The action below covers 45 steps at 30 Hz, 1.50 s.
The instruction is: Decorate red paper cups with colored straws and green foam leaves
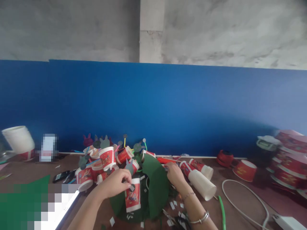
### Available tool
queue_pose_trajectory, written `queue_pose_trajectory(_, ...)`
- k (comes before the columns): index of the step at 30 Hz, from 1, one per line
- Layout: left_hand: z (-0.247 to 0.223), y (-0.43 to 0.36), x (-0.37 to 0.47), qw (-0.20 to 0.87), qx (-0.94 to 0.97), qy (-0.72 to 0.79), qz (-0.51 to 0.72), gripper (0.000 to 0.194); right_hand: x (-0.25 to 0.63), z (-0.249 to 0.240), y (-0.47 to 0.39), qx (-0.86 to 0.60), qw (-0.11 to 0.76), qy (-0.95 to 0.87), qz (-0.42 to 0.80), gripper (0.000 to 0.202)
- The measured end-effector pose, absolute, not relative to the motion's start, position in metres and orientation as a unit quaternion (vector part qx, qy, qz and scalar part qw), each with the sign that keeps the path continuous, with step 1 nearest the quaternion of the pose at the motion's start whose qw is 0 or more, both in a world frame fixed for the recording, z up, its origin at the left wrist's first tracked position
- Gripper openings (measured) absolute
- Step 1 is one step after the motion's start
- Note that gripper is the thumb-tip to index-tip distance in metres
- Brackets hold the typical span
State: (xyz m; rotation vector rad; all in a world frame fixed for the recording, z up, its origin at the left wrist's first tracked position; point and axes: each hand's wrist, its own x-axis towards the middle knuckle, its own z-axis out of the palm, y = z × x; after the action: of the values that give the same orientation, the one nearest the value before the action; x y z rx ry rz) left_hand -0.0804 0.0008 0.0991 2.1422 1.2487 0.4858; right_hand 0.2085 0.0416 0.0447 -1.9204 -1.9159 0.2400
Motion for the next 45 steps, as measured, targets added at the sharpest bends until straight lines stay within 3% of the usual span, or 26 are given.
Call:
queue_pose_trajectory(9,0.106,-0.001,-0.092,0.290,0.790,0.509,0.182,0.011,0.206,0.030,0.039,-0.718,0.151,-0.680,0.007,0.033)
queue_pose_trajectory(16,0.116,-0.001,-0.071,0.268,0.733,0.547,0.305,0.015,0.201,0.058,0.036,-0.742,0.252,-0.621,-0.022,0.033)
queue_pose_trajectory(20,0.108,0.001,-0.057,0.207,0.713,0.561,0.366,0.017,0.173,0.091,0.014,-0.609,0.335,-0.710,0.113,0.030)
queue_pose_trajectory(24,0.102,-0.001,-0.046,0.155,0.726,0.545,0.390,0.018,0.143,0.106,-0.012,-0.516,0.285,-0.793,0.154,0.031)
queue_pose_trajectory(38,0.098,-0.017,-0.026,-0.011,0.778,0.534,0.331,0.019,0.120,0.099,-0.026,-0.581,0.216,-0.783,0.051,0.022)
queue_pose_trajectory(45,0.094,-0.013,-0.029,0.008,0.767,0.535,0.353,0.016,0.133,0.101,-0.017,-0.633,0.175,-0.752,0.052,0.025)
